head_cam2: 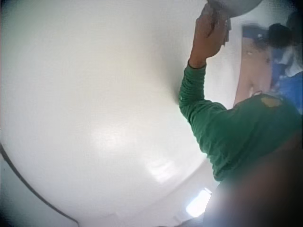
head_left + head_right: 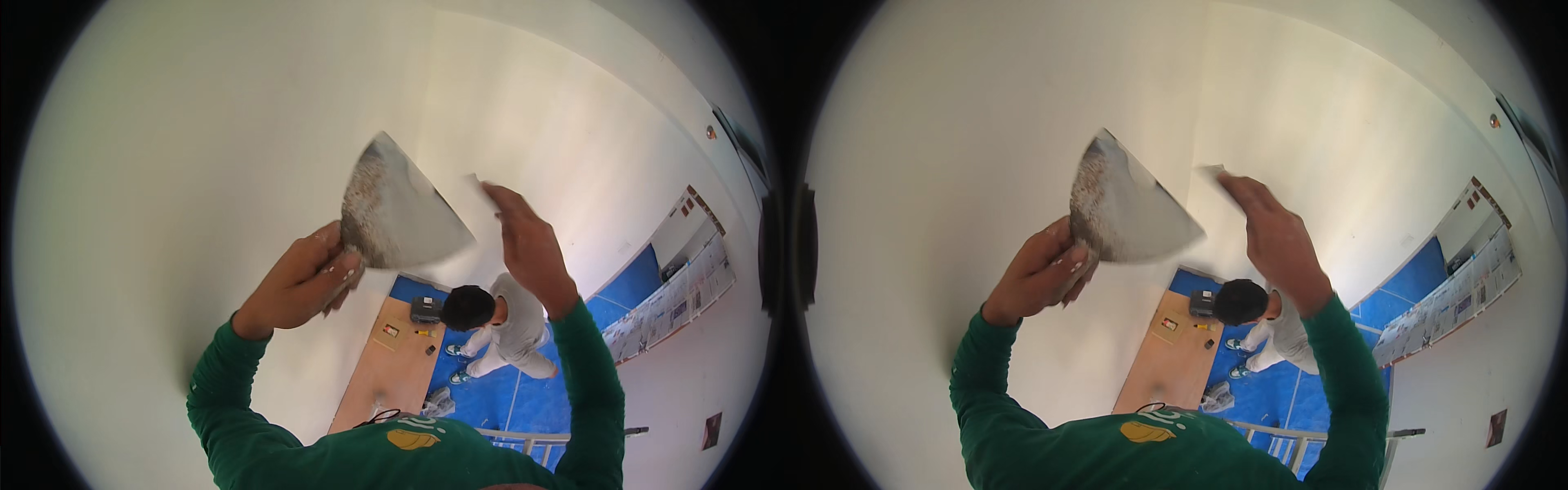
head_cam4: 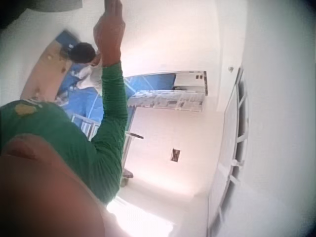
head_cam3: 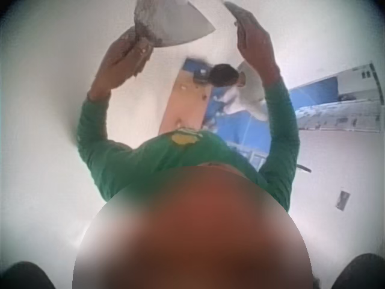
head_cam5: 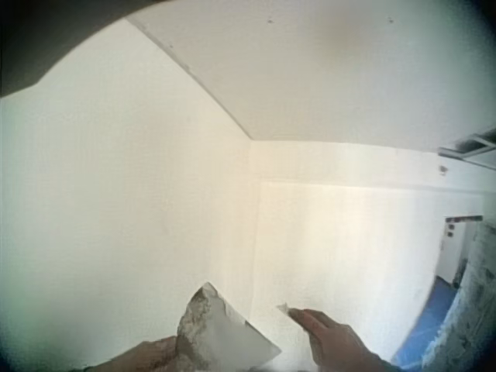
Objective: The person stands on a ladder and applies plaster to the ceiling using a trowel and hawk, smoothing the surface in multiple passes. Another person is visible on the floor below, occasionally moving around the room.
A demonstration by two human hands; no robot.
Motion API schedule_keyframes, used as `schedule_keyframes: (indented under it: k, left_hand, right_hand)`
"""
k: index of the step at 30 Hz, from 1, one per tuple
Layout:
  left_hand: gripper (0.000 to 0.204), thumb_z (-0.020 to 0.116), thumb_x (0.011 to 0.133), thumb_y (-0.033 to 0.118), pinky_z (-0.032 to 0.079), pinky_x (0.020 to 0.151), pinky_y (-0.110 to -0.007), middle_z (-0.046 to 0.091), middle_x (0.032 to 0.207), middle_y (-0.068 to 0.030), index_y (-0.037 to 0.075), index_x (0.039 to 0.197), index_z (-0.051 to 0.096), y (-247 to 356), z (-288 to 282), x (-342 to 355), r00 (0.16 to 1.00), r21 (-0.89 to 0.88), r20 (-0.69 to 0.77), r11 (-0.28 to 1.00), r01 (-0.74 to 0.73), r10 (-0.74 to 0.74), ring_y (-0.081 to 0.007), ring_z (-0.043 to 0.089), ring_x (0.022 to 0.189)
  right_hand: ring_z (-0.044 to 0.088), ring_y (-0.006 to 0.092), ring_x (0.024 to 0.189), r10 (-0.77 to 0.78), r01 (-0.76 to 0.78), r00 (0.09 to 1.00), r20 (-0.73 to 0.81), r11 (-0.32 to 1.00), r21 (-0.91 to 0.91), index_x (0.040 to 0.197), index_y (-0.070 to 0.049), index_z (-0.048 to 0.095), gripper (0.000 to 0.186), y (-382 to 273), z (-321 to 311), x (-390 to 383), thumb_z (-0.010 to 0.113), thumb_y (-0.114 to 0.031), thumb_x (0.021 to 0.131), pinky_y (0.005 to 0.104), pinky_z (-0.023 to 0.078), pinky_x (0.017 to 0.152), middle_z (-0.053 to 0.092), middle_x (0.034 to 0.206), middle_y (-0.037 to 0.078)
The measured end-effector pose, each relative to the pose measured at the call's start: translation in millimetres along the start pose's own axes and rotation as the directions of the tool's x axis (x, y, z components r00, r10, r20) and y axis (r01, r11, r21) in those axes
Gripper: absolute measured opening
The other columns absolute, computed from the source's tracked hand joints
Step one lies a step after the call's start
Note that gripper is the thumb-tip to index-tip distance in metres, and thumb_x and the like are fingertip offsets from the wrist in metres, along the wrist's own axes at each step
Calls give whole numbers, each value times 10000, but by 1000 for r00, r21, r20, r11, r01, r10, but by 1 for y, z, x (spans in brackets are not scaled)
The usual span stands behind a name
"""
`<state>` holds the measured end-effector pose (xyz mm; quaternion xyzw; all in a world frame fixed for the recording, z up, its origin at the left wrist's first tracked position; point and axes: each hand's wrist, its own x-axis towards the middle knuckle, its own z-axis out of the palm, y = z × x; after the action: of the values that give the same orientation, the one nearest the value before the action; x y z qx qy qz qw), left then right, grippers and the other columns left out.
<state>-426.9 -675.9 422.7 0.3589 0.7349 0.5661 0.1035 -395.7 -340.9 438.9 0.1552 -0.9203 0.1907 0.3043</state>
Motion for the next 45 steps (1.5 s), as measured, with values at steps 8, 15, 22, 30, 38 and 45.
schedule_keyframes:
  k: [8,15,22,30,38,45]
  left_hand:
    - [445,626,963,44,547,667,-388,620,952,-183,23,1393,513,-27,17,7,877,690,-202,699,-189,437,-329,655,806]
    - [504,601,908,3,554,647,-426,600,940,-164,36,1410,560,-45,-4,0,870,943,-59,313,-112,489,-343,633,807]
    - [408,479,1082,193,504,956,-506,628,1214,-351,-140,1304,561,1,-58,-49,791,867,-404,469,171,459,-509,606,1123]
    - [417,473,1083,188,491,948,-517,622,1203,-381,-169,1282,559,14,-51,-57,797,821,-422,556,134,431,-525,600,1111]
    - [387,481,1083,177,496,888,-510,637,1153,-365,-148,1271,574,18,-48,-58,782,828,-411,552,105,468,-526,614,1035]
    - [365,500,1075,164,483,899,-515,635,1132,-370,-158,1223,584,22,-44,-60,782,783,-478,596,175,399,-528,600,1034]
  right_hand:
    - [737,328,771,204,-437,850,485,-240,867,1244,86,558,376,-62,9,-30,487,-214,1028,422,592,536,725,987,208]
    - [689,244,883,233,-36,969,77,-177,984,1246,38,578,302,-76,-41,-5,539,-176,1036,411,558,630,700,1081,136]
    - [629,177,912,-127,671,346,-930,726,151,1301,71,542,339,-39,-226,124,455,-142,1052,350,582,789,664,1126,124]
    - [559,398,1180,-213,364,11,-977,911,-195,1440,98,404,453,-24,-306,190,396,-10,999,470,446,1032,534,1307,268]
    - [482,437,1254,-351,151,-176,-920,914,-377,1494,133,330,556,-59,-302,242,488,7,977,502,416,1099,417,1405,334]
    - [462,469,1300,-416,291,43,-908,875,-387,1494,133,340,516,-46,-276,226,428,34,995,480,369,1148,421,1429,341]
